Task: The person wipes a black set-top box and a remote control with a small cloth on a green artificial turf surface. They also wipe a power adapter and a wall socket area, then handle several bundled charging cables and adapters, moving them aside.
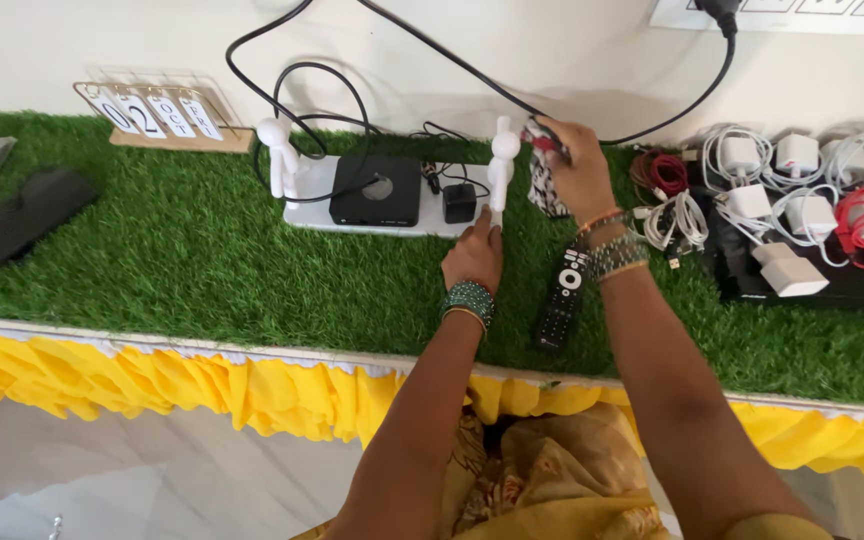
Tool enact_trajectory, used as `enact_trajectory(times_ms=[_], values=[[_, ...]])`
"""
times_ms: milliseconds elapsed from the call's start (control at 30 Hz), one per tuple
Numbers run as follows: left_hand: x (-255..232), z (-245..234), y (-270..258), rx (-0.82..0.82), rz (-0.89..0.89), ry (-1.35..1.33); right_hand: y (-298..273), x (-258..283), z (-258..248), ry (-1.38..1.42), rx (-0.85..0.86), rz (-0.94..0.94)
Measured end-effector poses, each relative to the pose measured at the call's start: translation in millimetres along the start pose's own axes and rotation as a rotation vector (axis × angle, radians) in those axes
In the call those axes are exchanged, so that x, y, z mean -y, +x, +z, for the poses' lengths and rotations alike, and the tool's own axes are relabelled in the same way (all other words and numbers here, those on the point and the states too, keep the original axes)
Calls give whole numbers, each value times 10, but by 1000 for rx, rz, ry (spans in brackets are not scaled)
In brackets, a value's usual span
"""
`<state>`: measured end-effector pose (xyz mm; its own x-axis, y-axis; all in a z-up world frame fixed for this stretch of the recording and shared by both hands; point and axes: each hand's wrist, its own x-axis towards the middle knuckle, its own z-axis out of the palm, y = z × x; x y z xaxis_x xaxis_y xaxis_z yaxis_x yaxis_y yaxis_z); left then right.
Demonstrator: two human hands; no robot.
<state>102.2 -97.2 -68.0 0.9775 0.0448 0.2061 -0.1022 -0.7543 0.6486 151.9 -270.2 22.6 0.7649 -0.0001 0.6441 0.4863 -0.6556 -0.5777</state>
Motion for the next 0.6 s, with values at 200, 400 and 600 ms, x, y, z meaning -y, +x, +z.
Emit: enact_trajectory(times_ms=[200, 400, 600], values=[[-7, 24, 10, 30, -21, 29, 497, -164, 368, -5, 186, -100], [1, 36, 8, 21, -22, 15, 454, -189, 533, 113, 85, -36], [14, 44, -5, -60, 25, -13, 53, -5, 611, 263, -12, 251]])
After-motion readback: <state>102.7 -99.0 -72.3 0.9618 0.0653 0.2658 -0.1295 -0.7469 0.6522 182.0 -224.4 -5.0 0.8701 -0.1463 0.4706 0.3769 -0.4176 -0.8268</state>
